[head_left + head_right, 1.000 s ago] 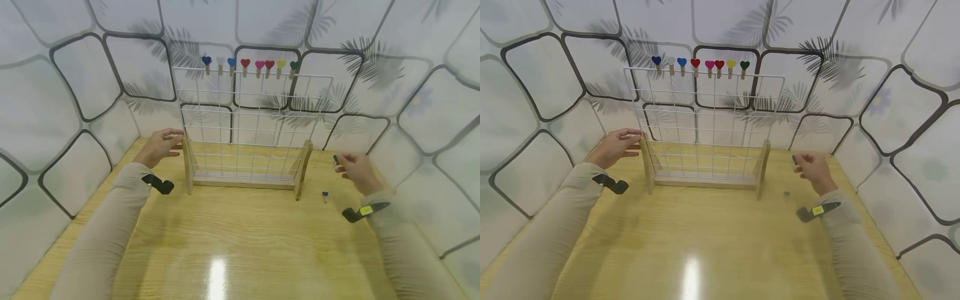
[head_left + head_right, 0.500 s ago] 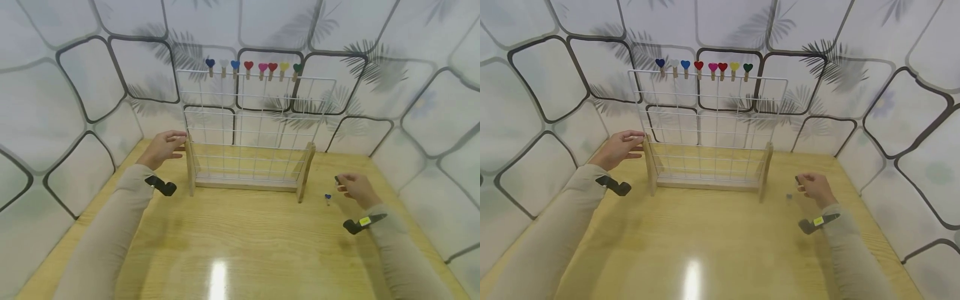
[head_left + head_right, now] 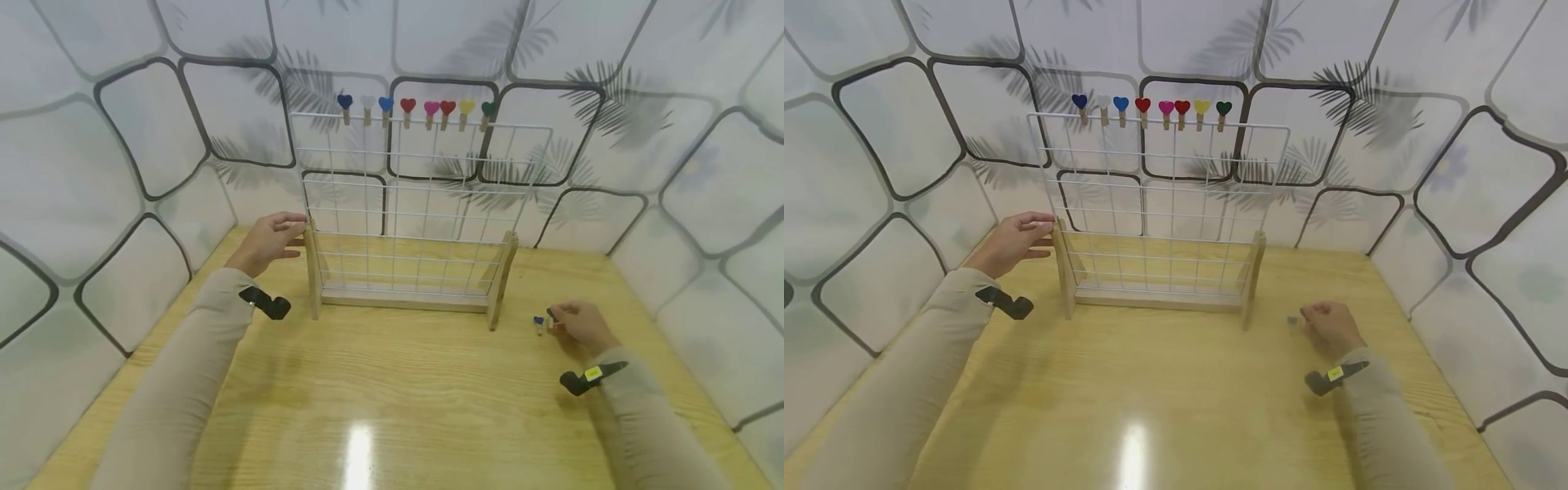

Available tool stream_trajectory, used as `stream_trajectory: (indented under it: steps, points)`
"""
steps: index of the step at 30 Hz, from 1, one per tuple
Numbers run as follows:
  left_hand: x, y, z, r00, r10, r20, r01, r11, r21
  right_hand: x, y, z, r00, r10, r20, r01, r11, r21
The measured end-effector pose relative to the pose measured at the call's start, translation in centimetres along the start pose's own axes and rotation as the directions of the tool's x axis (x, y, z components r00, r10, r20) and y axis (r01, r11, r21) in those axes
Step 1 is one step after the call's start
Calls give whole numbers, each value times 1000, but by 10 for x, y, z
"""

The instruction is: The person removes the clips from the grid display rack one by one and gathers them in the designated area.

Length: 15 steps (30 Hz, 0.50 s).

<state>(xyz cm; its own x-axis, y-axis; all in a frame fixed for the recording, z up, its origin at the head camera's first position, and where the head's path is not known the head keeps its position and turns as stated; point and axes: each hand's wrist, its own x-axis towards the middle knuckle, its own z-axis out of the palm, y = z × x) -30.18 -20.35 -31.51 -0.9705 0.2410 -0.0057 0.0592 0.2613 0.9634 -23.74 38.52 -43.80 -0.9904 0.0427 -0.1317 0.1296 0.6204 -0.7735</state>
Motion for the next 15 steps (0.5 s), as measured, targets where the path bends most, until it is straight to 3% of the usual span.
stream_trajectory:
  steps: [7,15]
  points:
    - [0,1,-1,1000,1,-4,-1,1000,-1,0,5,2,1000,-21,-16,19,991,-134]
    - [1,0,-1,1000,8,7,-8,1000,-6,0,5,4,998,-31,-50,19,975,-221]
